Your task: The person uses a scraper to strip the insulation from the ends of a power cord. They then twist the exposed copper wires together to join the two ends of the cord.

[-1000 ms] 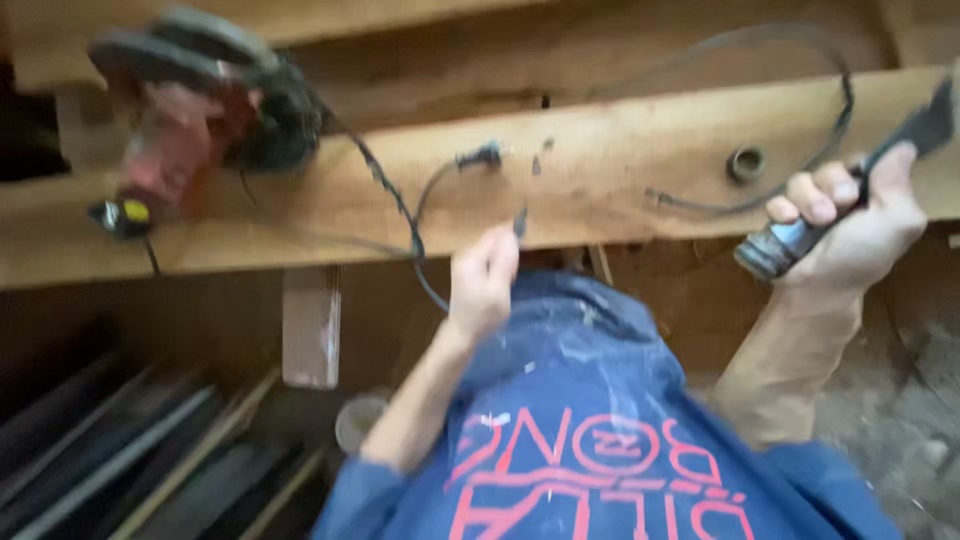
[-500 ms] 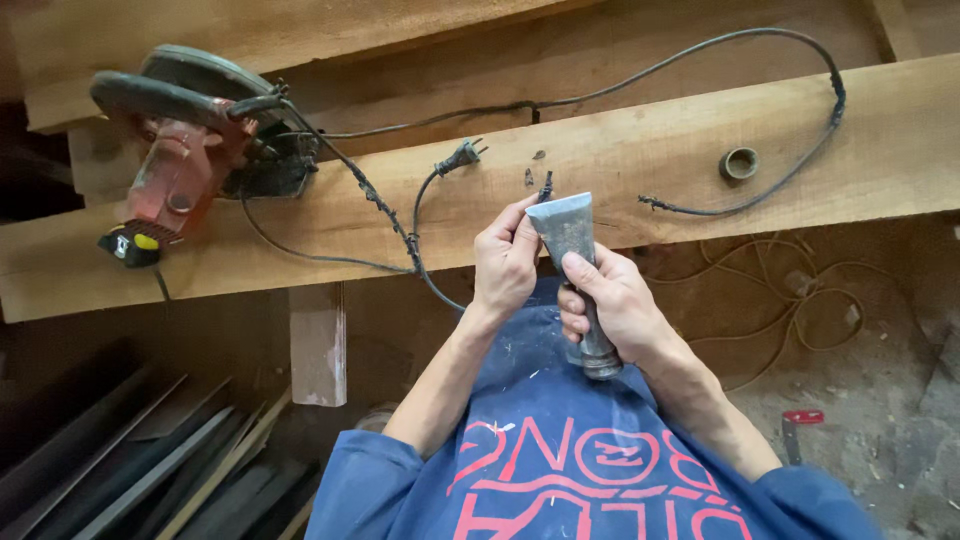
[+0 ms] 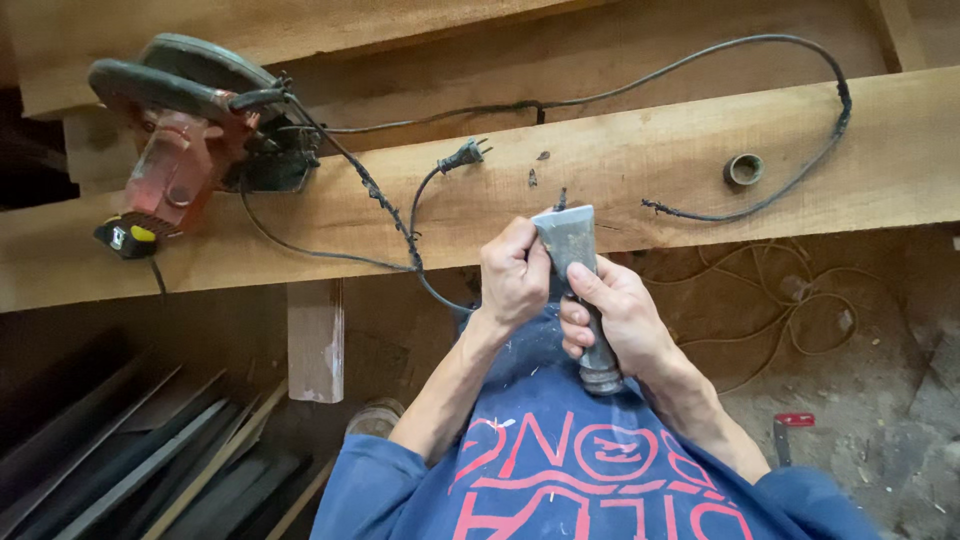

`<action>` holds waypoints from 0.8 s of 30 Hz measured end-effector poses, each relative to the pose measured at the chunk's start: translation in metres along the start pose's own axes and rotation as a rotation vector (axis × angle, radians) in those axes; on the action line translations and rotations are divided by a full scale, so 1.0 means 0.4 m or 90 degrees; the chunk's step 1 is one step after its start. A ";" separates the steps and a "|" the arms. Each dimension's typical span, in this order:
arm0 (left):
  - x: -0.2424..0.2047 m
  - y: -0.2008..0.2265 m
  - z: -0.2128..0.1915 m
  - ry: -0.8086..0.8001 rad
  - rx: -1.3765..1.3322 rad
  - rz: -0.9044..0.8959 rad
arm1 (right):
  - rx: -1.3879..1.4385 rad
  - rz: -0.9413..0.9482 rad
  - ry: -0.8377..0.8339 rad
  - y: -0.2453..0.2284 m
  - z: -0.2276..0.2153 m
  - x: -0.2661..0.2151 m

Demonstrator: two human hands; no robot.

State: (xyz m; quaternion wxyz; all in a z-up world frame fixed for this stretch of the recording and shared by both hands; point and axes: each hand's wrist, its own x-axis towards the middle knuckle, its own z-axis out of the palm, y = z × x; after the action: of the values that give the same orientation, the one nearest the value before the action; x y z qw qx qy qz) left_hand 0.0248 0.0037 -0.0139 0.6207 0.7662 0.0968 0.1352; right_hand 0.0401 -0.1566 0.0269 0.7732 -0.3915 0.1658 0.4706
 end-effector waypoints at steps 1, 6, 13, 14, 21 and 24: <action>-0.006 0.027 -0.011 -0.016 -0.005 -0.001 | -0.036 -0.042 0.036 -0.003 -0.008 -0.006; -0.029 0.222 -0.132 -0.123 -0.006 0.123 | 0.235 -0.408 0.274 -0.195 -0.098 -0.030; 0.039 0.008 -0.043 0.011 -0.219 -0.193 | -0.166 -0.341 0.241 -0.203 -0.138 -0.006; 0.061 -0.033 -0.024 0.015 -0.236 -0.174 | -0.107 -0.269 0.231 -0.178 -0.106 0.016; 0.030 -0.046 0.013 0.037 -0.132 -0.092 | -0.065 0.036 0.037 -0.091 0.052 0.014; 0.038 -0.019 0.007 0.048 -0.075 -0.026 | -0.028 0.068 -0.001 -0.104 0.055 0.019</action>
State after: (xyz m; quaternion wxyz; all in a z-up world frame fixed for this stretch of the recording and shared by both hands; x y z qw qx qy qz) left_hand 0.0404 0.0074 -0.0206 0.6635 0.7203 0.1279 0.1566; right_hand 0.0771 -0.1456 0.0548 0.7384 -0.3988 0.1753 0.5148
